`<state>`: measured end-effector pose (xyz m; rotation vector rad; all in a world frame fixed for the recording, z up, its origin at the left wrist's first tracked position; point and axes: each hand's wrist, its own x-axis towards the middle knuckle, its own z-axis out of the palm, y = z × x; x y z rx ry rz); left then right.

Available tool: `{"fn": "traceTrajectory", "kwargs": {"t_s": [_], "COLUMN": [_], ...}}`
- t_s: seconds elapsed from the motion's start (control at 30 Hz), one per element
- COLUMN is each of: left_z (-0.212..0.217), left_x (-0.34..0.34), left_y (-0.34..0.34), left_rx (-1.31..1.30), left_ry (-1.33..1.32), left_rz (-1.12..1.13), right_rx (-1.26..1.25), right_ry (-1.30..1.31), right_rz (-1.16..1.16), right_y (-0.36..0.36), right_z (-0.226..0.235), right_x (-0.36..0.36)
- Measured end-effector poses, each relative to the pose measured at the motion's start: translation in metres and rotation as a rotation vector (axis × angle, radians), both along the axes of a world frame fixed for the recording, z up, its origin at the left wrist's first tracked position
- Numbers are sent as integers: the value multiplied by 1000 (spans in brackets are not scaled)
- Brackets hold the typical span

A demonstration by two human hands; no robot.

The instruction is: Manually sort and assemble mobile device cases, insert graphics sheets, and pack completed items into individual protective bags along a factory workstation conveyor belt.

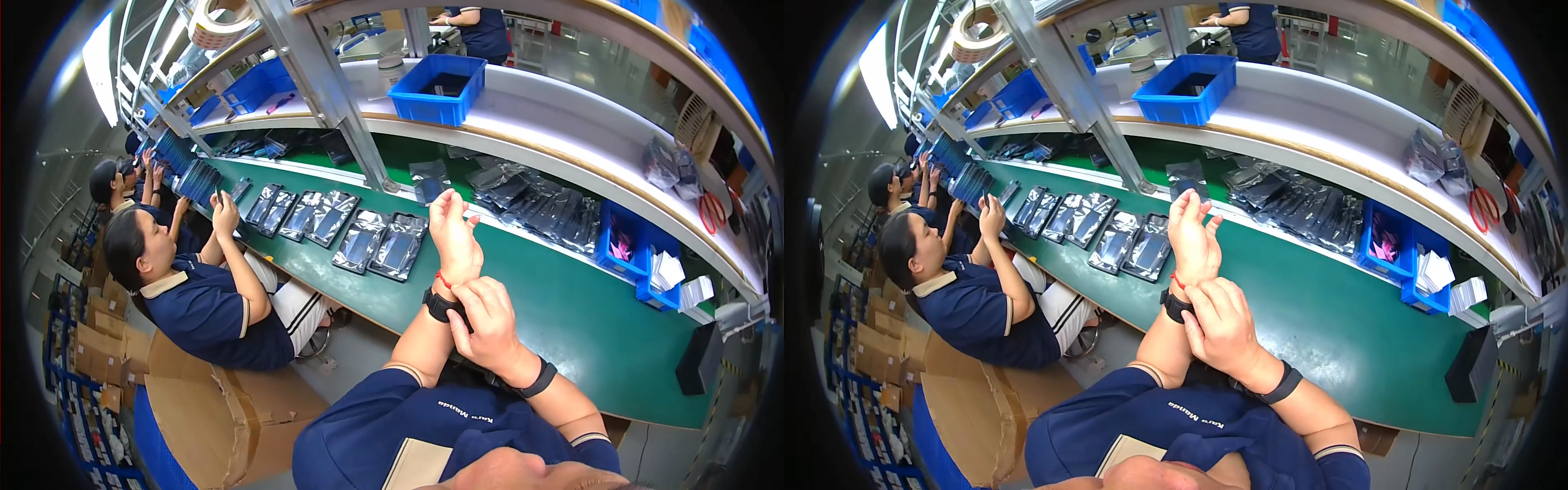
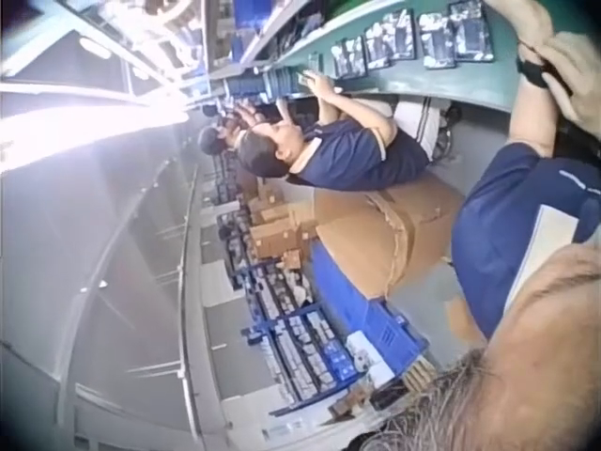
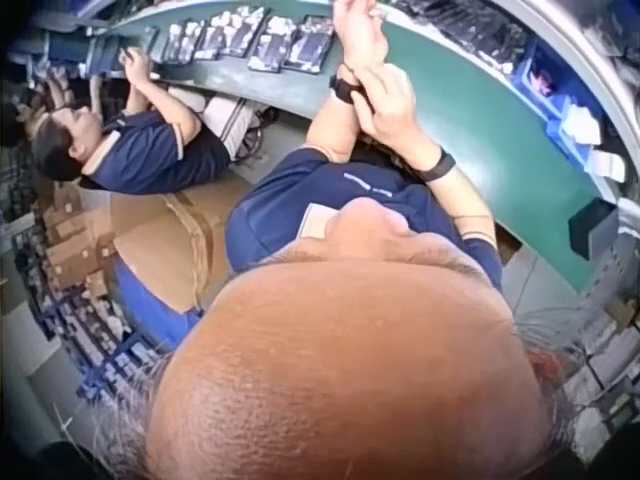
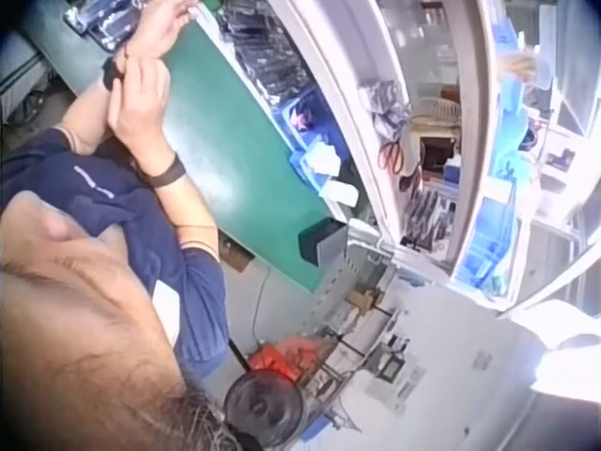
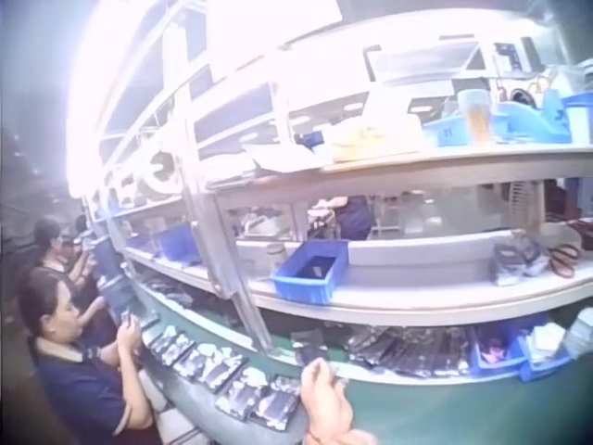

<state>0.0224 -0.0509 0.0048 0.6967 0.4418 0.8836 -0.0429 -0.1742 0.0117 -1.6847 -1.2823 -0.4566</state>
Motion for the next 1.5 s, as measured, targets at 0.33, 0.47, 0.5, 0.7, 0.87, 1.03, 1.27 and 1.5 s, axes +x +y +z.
{"fn": "traceTrajectory", "kwargs": {"t_s": [0.33,0.47,0.5,0.7,0.87,1.03,1.27,1.5], "left_z": [3,12,13,21,17,12,28,25], "left_x": [15,16,14,14,16,17,20,13], "left_y": [-8,-16,-18,-17,-9,-8,-10,-26], "left_rx": [-16,32,42,72,25,-31,29,53], "left_ry": [36,60,61,75,61,34,32,66], "left_rz": [105,104,96,162,168,173,218,171], "right_rx": [25,-39,-93,-214,-232,-220,-243,-411], "right_ry": [-164,-151,-146,-206,-279,-285,-212,-85], "right_rz": [-43,-124,-162,-274,-354,-338,-442,-245], "right_y": [-16,-14,-15,-20,-17,-18,-14,-28], "right_z": [2,2,5,0,2,-9,1,0], "right_x": [-10,-9,-12,-15,-19,-20,-22,-13]}}
